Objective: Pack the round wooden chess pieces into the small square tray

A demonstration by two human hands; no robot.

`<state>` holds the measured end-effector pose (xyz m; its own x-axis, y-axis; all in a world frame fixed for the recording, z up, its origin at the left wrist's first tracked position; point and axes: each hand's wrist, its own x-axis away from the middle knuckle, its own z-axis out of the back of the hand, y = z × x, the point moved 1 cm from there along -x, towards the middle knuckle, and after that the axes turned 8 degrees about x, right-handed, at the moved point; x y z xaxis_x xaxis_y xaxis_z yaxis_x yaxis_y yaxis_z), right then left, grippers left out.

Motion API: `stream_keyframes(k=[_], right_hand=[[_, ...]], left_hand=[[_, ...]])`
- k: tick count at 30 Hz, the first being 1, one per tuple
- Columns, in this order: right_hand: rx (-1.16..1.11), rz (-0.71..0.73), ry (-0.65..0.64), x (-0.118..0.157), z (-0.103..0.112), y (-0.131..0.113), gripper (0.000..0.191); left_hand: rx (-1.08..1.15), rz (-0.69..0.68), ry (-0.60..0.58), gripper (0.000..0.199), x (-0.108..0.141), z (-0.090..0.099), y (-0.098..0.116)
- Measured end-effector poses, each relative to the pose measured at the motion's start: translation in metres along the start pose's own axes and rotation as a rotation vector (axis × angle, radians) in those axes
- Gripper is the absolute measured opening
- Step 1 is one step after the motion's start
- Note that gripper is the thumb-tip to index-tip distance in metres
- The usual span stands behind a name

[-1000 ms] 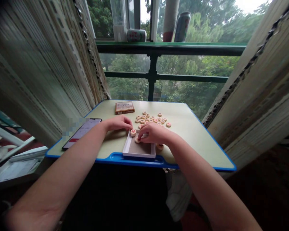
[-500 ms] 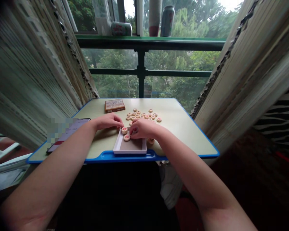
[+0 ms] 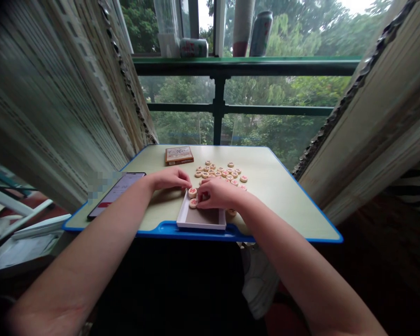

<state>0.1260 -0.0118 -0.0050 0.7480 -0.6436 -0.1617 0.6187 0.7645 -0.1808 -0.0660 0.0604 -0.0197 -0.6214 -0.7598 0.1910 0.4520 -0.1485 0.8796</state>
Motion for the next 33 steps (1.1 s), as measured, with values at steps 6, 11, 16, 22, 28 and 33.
stream_keyframes(k=[6, 11, 16, 22, 28, 33], right_hand=[[-0.006, -0.016, 0.006, -0.002, -0.003, 0.001, 0.018], [0.005, -0.019, 0.005, -0.002, -0.003, 0.000, 0.019], [0.012, -0.019, 0.021, -0.004, -0.003, -0.001, 0.018], [-0.011, -0.009, 0.039, -0.005, -0.007, 0.002, 0.018], [-0.022, -0.007, 0.050, -0.005, -0.007, 0.002, 0.017], [0.008, -0.061, 0.132, -0.001, 0.004, 0.010, 0.014]], left_hand=[[0.046, 0.027, -0.010, 0.023, -0.001, 0.000, -0.002], [0.031, 0.021, -0.007, 0.023, -0.001, 0.000, -0.002], [0.030, 0.015, -0.012, 0.023, -0.001, 0.000, -0.002], [0.049, 0.004, -0.026, 0.020, 0.000, -0.001, 0.000], [0.048, 0.005, -0.031, 0.020, 0.000, 0.000, -0.001], [0.067, 0.009, -0.027, 0.019, -0.001, -0.001, -0.002]])
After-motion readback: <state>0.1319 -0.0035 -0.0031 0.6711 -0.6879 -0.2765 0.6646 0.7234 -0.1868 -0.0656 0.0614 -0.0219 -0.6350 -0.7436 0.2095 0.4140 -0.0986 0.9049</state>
